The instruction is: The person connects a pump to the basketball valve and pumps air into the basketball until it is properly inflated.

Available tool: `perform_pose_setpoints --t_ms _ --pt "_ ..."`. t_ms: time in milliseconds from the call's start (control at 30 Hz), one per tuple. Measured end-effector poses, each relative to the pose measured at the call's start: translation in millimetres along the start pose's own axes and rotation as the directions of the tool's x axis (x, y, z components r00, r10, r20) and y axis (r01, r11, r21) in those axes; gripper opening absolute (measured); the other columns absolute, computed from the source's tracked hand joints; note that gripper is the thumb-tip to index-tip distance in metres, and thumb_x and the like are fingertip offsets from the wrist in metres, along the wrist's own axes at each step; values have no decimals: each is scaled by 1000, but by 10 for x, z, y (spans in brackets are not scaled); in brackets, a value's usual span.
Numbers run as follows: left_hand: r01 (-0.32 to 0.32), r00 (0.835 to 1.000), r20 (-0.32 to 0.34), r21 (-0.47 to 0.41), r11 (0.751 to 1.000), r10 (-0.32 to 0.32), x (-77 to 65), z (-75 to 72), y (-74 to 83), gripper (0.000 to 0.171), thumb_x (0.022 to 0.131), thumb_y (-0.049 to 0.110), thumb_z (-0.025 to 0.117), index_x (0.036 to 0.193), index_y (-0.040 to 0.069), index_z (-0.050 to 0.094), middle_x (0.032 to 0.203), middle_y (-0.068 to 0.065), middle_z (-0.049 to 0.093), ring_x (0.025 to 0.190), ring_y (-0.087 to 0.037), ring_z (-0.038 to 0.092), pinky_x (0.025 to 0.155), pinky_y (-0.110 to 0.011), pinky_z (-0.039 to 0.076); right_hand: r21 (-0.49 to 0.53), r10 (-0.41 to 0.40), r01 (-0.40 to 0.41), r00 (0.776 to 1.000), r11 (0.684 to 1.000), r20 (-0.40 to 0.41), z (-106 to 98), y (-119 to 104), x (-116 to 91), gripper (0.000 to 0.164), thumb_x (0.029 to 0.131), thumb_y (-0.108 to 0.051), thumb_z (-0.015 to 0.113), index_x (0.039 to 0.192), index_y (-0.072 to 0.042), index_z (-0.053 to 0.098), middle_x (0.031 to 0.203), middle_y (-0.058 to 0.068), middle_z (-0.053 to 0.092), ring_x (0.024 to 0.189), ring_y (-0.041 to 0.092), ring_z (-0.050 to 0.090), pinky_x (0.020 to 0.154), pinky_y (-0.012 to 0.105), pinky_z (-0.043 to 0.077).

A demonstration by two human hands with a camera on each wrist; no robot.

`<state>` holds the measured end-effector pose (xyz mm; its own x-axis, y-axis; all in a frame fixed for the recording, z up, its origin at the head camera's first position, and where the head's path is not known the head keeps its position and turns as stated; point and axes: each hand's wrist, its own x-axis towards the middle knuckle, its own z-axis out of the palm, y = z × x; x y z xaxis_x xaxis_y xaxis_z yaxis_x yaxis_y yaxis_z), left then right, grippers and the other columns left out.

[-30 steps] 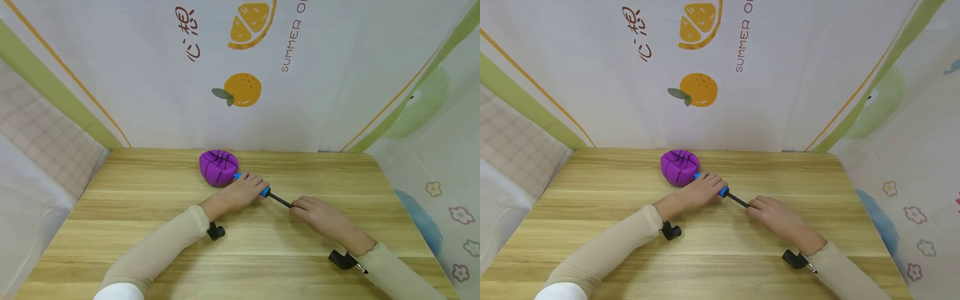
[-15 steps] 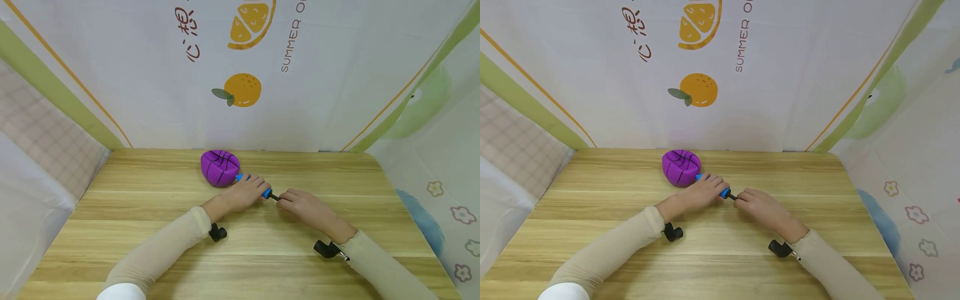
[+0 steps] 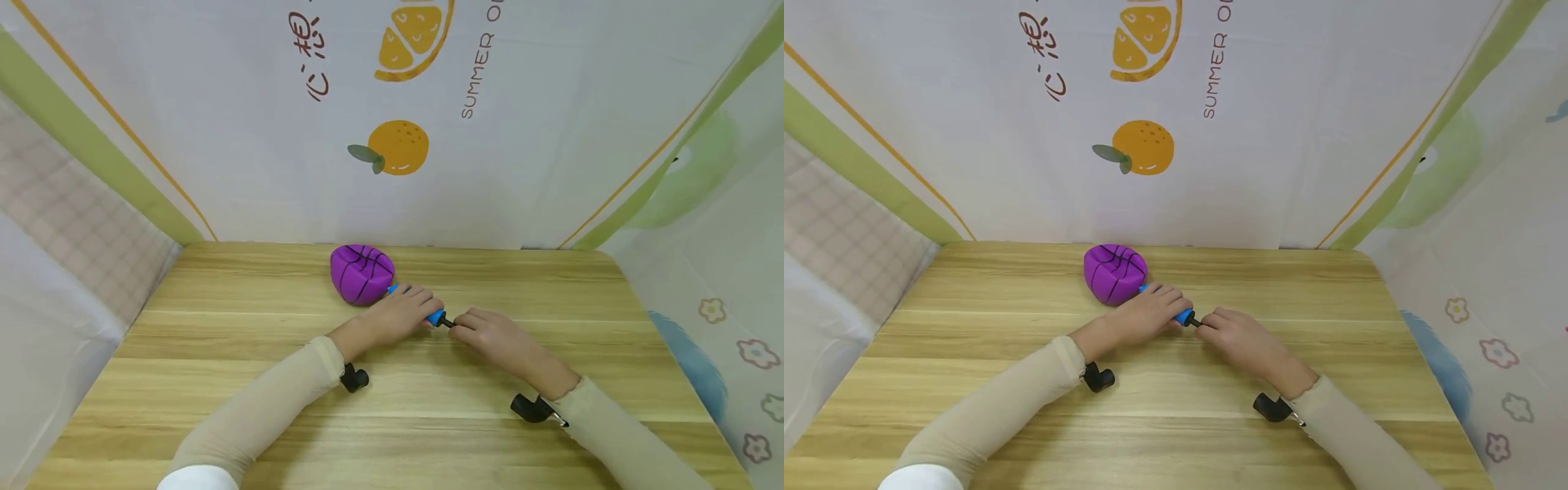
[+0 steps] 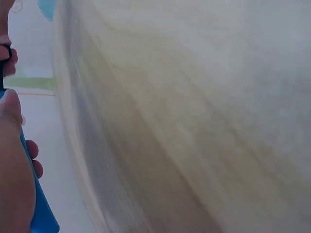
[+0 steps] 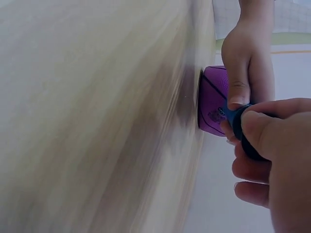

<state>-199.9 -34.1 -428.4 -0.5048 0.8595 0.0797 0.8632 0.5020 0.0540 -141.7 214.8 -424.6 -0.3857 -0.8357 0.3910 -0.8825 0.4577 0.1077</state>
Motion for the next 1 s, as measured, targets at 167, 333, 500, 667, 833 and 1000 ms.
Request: perform_pose_setpoints --t_ms 167,333,500,667,833,1000 --pt "-4 999 -34 20 1000 4 -17 -13 -26 34 106 36 52 134 19 53 123 2 57 120 -20 52 109 -39 37 15 7 -7 1000 1000 -19 -81 -25 -120 19 84 0 78 98 -8 69 96 3 67 82 16 61 72 28 55" --pt "-18 999 -32 -4 1000 18 -26 2 -28 34 105 36 53 134 18 53 123 2 56 120 -20 50 111 -41 35 84 37 -33 998 996 -48 -173 -68 -283 13 103 -16 59 98 -10 70 97 0 67 83 14 62 71 28 55" --pt "-21 999 -30 -8 1000 21 -29 28 -25 34 106 35 54 135 18 53 124 2 55 120 -19 50 111 -41 35 118 49 -38 995 992 -86 -249 -116 -399 46 111 -33 32 96 -12 71 96 -3 66 82 12 63 71 26 55" --pt "-26 999 -31 17 1000 27 -42 22 -29 34 105 35 54 135 18 53 123 1 56 118 -19 50 109 -40 36 122 33 -24 997 992 -74 -312 -141 -462 49 111 -30 28 98 -11 72 97 -1 67 84 14 65 73 28 56" --pt "-22 999 -33 40 999 23 -46 15 -25 34 106 36 52 135 17 53 123 0 56 118 -20 50 109 -42 36 110 40 -36 998 993 -38 -310 -143 -481 57 111 -27 18 102 -9 72 101 2 68 88 18 66 76 31 58" --pt "-6 999 -39 72 997 9 -42 26 -26 35 107 36 50 135 16 53 123 -1 56 119 -21 51 108 -44 37 123 51 -46 998 991 -36 -262 -109 -453 33 110 -15 41 102 -8 72 102 3 68 90 18 66 77 31 58"
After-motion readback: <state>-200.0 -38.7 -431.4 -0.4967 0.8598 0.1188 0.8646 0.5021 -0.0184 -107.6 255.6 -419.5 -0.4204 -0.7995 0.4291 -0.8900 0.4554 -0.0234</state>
